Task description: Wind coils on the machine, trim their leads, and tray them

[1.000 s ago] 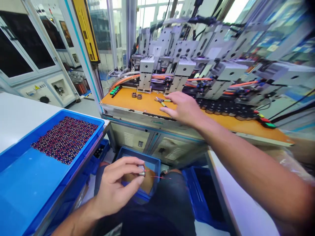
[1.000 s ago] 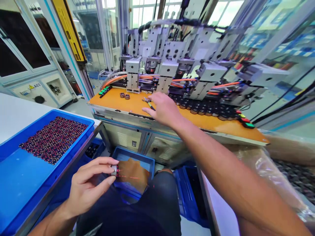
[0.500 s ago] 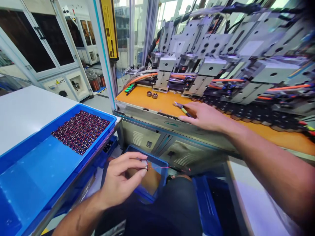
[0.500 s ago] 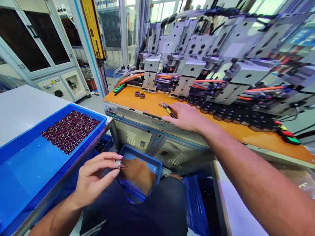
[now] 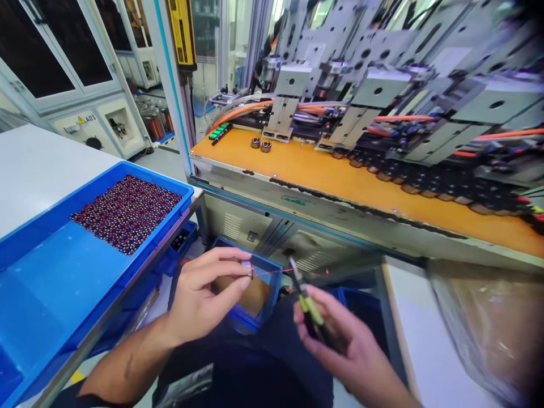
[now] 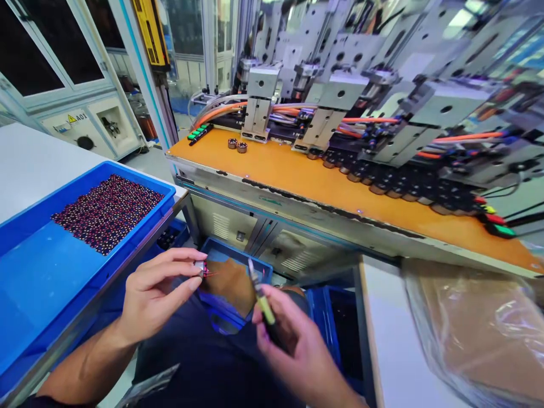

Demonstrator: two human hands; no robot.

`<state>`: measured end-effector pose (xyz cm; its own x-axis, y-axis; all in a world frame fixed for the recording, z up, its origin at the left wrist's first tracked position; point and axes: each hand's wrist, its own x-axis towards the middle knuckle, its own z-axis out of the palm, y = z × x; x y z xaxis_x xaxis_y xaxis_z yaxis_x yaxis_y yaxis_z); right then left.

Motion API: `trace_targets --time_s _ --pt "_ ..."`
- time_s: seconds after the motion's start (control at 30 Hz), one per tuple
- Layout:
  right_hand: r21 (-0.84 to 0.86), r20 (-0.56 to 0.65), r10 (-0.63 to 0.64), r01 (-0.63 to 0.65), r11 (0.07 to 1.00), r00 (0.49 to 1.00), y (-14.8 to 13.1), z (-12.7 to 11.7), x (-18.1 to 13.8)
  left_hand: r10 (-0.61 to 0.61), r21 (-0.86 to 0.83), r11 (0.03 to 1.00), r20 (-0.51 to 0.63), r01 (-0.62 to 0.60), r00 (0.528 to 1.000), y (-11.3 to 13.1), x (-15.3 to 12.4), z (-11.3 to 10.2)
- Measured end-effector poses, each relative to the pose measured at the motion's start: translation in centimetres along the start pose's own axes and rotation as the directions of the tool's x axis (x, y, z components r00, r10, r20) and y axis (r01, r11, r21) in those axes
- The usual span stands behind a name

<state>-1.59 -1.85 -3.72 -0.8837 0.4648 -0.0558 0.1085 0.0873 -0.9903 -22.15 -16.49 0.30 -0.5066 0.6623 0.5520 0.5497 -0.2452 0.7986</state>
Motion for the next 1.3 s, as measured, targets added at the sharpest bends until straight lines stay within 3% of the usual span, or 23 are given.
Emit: trace_targets --time_s 0.07,0.13,0.27,0.5,0.87,1.3 --pt "0.144 0.073 0.044 -0.054 0.988 0.996 0.1 1.9 -1.7 -0.007 0.002 1.0 0.014 0.007 1.0 -0.1 0.1 0.1" --pt "0.21 0.132 -0.002 -0.026 0.977 0.991 -0.3 2.7 -2.3 -0.011 0.005 1.0 0.032 0.011 0.999 -0.1 0.1 0.2" --pt "0.236 0.178 -0.108 0.064 0.97 0.978 -1.3 2.6 -1.9 -0.02 0.005 1.0 0.057 0.019 0.998 0.0 -0.1 0.4" --pt "0.262 0.213 -0.115 0.056 0.963 0.97 -1.6 2.4 -1.0 -0.013 0.005 1.0 0.068 0.013 0.998 0.3 -0.2 0.4" --pt "0.308 0.117 -0.161 0.118 0.944 0.98 -2.2 3.0 -0.3 -0.029 -0.012 0.999 0.083 0.03 0.996 0.1 0.0 0.6" --pt "0.276 0.096 -0.171 0.139 0.951 0.981 -2.3 3.3 -0.4 -0.028 -0.002 1.0 0.079 0.028 0.996 0.1 -0.3 0.6"
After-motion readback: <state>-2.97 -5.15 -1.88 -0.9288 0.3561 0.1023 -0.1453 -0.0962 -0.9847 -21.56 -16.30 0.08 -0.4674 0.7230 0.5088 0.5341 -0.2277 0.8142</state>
